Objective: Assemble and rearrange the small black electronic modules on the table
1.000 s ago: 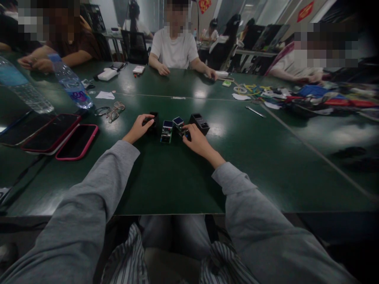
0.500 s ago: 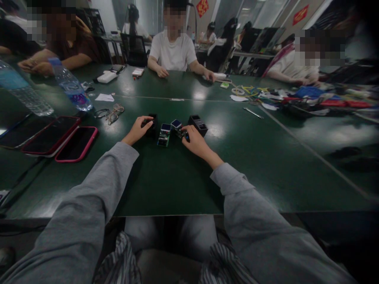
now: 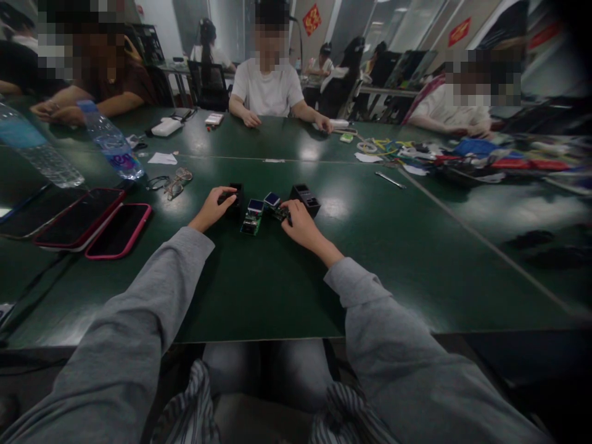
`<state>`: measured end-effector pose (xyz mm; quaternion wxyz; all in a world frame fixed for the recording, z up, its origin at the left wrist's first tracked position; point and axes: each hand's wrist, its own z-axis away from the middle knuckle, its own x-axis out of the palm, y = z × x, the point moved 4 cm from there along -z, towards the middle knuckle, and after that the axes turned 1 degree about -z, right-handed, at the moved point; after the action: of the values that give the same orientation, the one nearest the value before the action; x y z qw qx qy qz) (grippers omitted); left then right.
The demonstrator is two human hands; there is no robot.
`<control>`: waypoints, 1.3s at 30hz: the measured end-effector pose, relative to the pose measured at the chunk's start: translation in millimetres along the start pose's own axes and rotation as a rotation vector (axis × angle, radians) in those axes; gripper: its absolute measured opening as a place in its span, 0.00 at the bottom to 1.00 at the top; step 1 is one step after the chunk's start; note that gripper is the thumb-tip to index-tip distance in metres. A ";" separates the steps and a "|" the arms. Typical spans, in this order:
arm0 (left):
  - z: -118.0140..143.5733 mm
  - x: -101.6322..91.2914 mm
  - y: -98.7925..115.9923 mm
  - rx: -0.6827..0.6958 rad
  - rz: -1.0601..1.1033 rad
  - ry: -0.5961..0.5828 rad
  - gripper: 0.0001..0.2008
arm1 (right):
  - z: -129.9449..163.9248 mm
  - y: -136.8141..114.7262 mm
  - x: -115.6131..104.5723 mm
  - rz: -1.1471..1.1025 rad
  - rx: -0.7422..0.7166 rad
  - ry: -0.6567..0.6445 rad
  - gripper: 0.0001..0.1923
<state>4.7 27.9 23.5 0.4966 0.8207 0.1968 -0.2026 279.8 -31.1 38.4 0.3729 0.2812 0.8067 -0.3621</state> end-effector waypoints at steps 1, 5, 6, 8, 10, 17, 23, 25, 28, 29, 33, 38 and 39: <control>0.0 -0.1 0.4 0.001 0.006 0.002 0.16 | 0.0 0.3 0.3 0.001 0.003 -0.003 0.20; -0.5 -0.4 0.5 0.007 0.021 0.016 0.16 | 0.0 1.1 1.1 0.023 -0.001 0.002 0.21; -0.7 -0.3 -0.1 0.009 0.022 0.017 0.16 | 0.0 1.2 1.1 0.031 -0.002 0.006 0.21; -1.2 0.2 -2.4 0.011 0.022 0.011 0.16 | 0.1 1.0 1.0 0.043 -0.002 0.012 0.21; -1.8 0.6 -5.3 0.013 0.025 0.011 0.17 | 0.2 0.4 1.1 0.045 -0.002 0.013 0.21; -2.1 1.0 -8.9 0.021 0.025 0.025 0.17 | 0.0 -1.8 0.6 0.045 0.002 0.012 0.21; -2.9 1.1 -9.3 0.030 0.029 0.029 0.17 | 0.4 -2.2 0.2 0.040 0.002 0.010 0.20; -2.6 1.1 -8.9 0.028 0.029 0.025 0.17 | 0.6 -2.2 1.0 0.036 -0.003 0.005 0.20; -1.9 0.9 -7.4 0.024 0.022 0.020 0.17 | 1.1 -3.9 2.0 0.026 -0.016 0.000 0.20; -1.6 0.7 -6.8 0.024 0.018 0.020 0.17 | 1.3 -4.9 2.2 0.023 -0.022 0.000 0.20; -0.4 0.1 -4.4 0.019 0.017 0.018 0.17 | 1.6 -8.2 2.2 0.011 -0.034 -0.007 0.19; -0.1 -0.2 -2.8 0.003 0.017 0.013 0.17 | 1.4 -7.9 3.4 -0.011 -0.034 -0.018 0.19; -0.4 -0.1 -2.9 0.002 0.013 0.010 0.17 | 1.4 -7.8 3.9 -0.016 -0.036 -0.023 0.20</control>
<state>3.1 29.5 21.5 0.4962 0.8235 0.1938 -0.1952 272.5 -36.1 37.5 0.3842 0.2640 0.8109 -0.3538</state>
